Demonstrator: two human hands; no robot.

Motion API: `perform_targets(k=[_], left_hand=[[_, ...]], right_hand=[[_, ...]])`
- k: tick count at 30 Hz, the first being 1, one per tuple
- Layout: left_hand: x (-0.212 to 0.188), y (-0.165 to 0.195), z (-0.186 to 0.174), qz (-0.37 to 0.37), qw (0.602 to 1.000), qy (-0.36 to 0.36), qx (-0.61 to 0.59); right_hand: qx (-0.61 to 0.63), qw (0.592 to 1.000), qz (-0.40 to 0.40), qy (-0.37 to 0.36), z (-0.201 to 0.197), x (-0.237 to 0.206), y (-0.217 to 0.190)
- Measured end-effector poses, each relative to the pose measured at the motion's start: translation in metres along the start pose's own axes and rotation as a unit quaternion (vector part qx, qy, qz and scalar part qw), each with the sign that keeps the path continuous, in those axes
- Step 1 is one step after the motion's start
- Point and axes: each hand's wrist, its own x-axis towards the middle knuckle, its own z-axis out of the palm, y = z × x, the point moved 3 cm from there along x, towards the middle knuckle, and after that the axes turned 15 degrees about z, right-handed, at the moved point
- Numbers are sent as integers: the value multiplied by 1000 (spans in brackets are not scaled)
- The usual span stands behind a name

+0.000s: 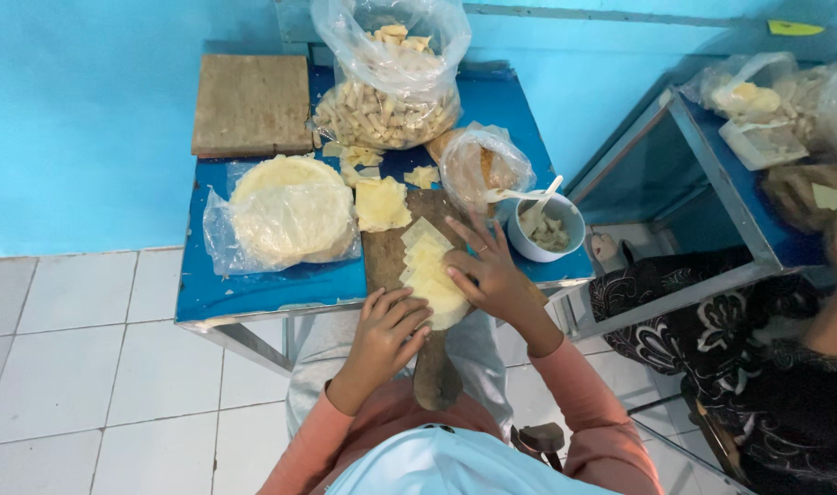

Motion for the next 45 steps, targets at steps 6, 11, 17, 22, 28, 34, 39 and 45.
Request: perform_targets(k=[6,11,17,22,28,34,39,45], left_hand=[[-1,0,1,3,1000,1,1],[-1,0,0,4,1000,3,-1],[-2,1,0,4,1000,2,-1],[-1,1,-1,5,1000,-1,4],[-1,-1,1,2,1000,-1,-4],[-1,0,1,5,1000,0,1],[-1,0,-1,6,1000,-2,1],[0,2,-1,1,1000,-6,-3]], right_hand=[[140,989,14,-34,2,2,3],[47,998,-5,-38,15,6,-4],[-53,999,-3,-2,11,1,-3],[-35,999,-2,26,2,6,3],[-7,999,-32,2,9,12,-6],[-59,998,-24,21,9,9,-5],[-32,999,10,34,6,9,4],[6,1000,-8,29,11,13,0]])
